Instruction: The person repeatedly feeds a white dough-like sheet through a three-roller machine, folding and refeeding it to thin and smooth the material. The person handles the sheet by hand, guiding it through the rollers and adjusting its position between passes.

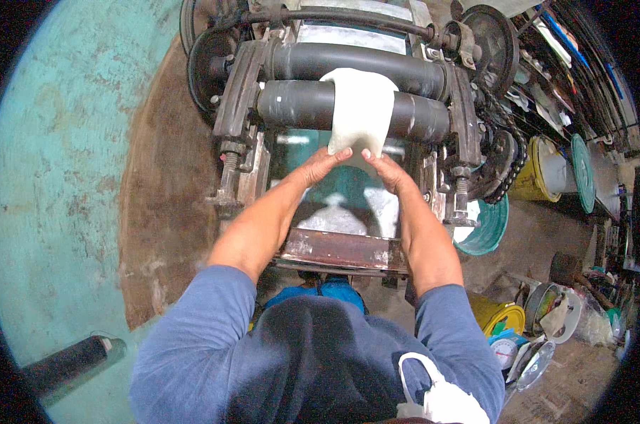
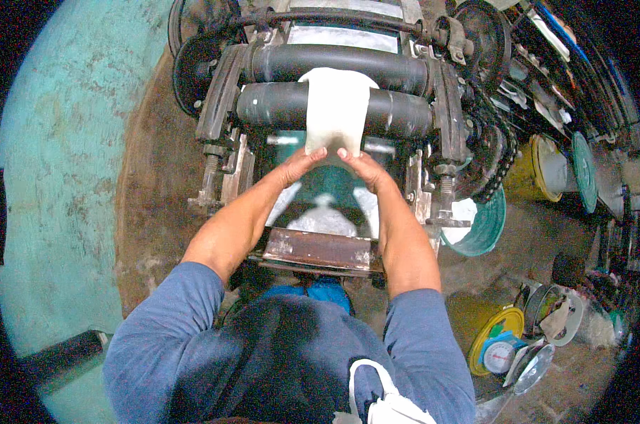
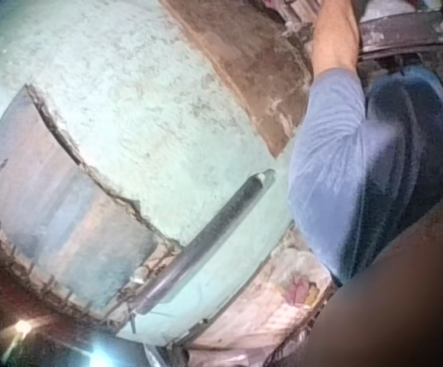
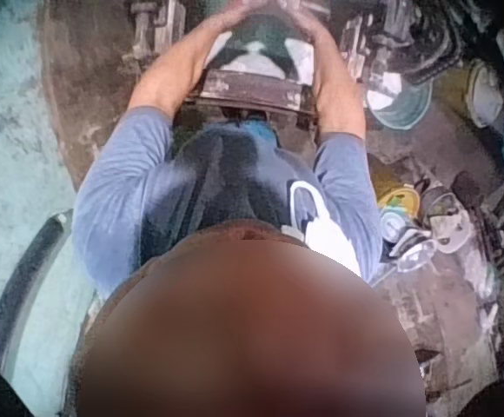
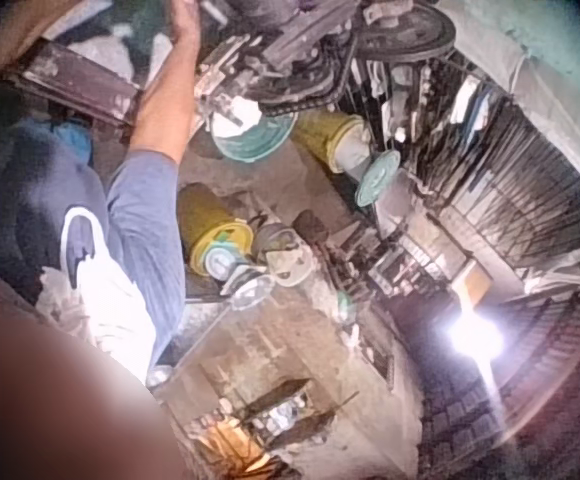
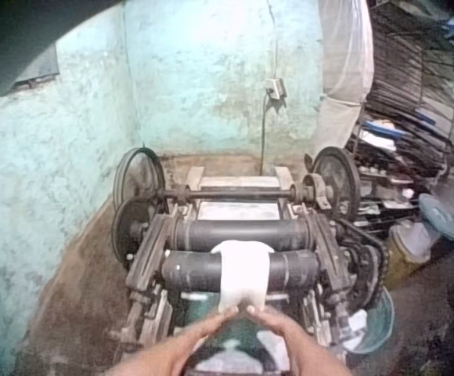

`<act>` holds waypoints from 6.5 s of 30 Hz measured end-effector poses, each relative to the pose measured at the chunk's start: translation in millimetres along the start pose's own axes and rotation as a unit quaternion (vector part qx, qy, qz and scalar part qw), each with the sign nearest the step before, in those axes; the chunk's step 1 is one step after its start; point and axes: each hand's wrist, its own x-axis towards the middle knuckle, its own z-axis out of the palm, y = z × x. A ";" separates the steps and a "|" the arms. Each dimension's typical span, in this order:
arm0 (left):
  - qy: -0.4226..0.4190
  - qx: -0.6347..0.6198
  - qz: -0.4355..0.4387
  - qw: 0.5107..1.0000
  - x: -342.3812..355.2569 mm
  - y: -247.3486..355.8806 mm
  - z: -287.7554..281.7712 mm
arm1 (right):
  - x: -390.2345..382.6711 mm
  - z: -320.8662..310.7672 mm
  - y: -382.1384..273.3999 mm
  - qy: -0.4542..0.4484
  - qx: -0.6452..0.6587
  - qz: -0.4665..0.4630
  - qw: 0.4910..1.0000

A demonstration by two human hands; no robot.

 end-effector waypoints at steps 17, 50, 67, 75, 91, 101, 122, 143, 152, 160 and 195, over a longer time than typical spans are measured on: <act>0.085 0.105 -0.102 0.986 3.2 -18.9 7.9 | 35.5 26.0 36.5 0.248 0.345 -0.069 0.902; 0.058 0.081 0.016 0.995 30.4 16.2 5.5 | 90.9 21.3 35.6 0.294 0.341 -0.089 0.888; 0.084 -0.069 0.018 0.994 46.7 -26.0 12.1 | 81.7 45.7 10.8 0.247 0.341 0.000 0.907; 0.089 -0.056 0.025 0.994 39.2 -32.9 16.9 | 69.5 50.6 25.7 0.283 0.272 0.060 0.918; 0.101 -0.082 0.025 0.991 53.2 -30.0 15.4 | 86.0 36.0 19.8 0.294 0.344 -0.010 0.892; 0.085 -0.109 0.007 0.990 45.2 -19.7 16.7 | 82.2 43.0 48.5 0.249 0.271 0.064 0.927; 0.164 0.358 0.031 0.919 53.8 -42.2 27.6 | 42.1 50.6 -36.4 0.261 -0.264 -0.035 0.928; 0.207 -0.157 0.302 0.917 -29.3 134.8 1.2 | -34.3 -2.2 -159.4 0.343 -0.521 -0.259 0.737; 0.343 -0.454 -0.076 0.819 29.9 -24.6 -14.7 | 35.5 -16.9 -173.9 0.443 -0.506 -0.302 0.676; 0.027 -0.701 -0.041 0.712 134.7 -5.0 -28.6 | 49.6 -36.1 -174.4 0.453 -0.501 -0.312 0.668; 0.131 -0.035 0.091 0.987 9.3 13.7 21.8 | -9.3 26.1 -36.6 0.159 0.210 -0.115 0.958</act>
